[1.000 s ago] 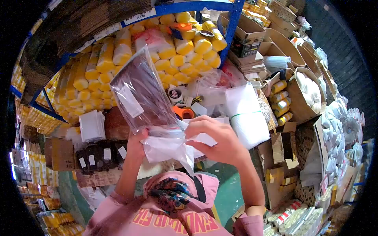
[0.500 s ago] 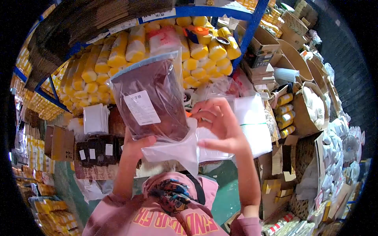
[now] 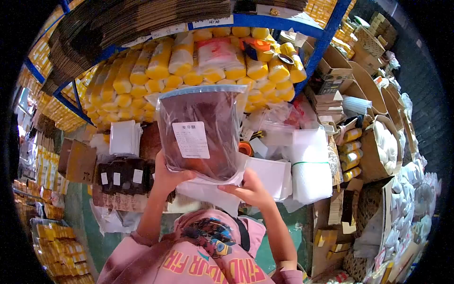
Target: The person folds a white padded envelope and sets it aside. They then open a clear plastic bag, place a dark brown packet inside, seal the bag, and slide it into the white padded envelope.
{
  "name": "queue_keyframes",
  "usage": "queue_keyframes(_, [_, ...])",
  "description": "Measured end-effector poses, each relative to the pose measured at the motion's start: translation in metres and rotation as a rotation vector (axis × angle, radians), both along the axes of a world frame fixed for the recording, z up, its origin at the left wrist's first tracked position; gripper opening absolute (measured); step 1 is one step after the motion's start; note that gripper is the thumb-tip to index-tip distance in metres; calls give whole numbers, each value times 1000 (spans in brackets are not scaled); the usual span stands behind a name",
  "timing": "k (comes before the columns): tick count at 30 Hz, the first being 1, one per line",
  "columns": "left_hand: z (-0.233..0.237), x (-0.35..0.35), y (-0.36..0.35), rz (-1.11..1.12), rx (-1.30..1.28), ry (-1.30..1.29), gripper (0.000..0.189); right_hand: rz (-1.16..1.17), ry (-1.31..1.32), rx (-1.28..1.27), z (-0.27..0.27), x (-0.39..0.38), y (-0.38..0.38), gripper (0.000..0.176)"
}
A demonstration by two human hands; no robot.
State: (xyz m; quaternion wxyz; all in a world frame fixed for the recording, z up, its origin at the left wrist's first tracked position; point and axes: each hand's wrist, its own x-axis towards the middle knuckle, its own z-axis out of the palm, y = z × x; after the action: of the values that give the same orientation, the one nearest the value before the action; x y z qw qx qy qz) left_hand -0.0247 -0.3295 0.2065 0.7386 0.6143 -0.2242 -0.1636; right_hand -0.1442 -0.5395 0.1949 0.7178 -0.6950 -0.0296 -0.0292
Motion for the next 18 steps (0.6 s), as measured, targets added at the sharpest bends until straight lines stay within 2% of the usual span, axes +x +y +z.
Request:
queue_keyframes(5, [2, -2, -1, 93, -8, -118, 89, 15, 92, 239, -4, -5, 0, 48])
queue_keyframes(10, [0, 1, 0, 35, -152, -41, 104, 45, 54, 170, 6, 2, -2, 46])
queue_keyframes(13, [-6, 1, 4, 66, -187, -133, 111, 92, 6, 76, 1, 2, -6, 40])
queue_keyframes(14, [-3, -5, 2, 91, -269, -24, 116, 111, -27, 40, -2, 3, -9, 37])
queue_keyframes(17, [3, -8, 2, 142, -279, -225, 113, 281, -68, 125, -4, -7, -16, 26])
queue_keyframes(18, [8, -2, 0, 106, -268, -356, 109, 248, -39, 91, 0, -11, -16, 22])
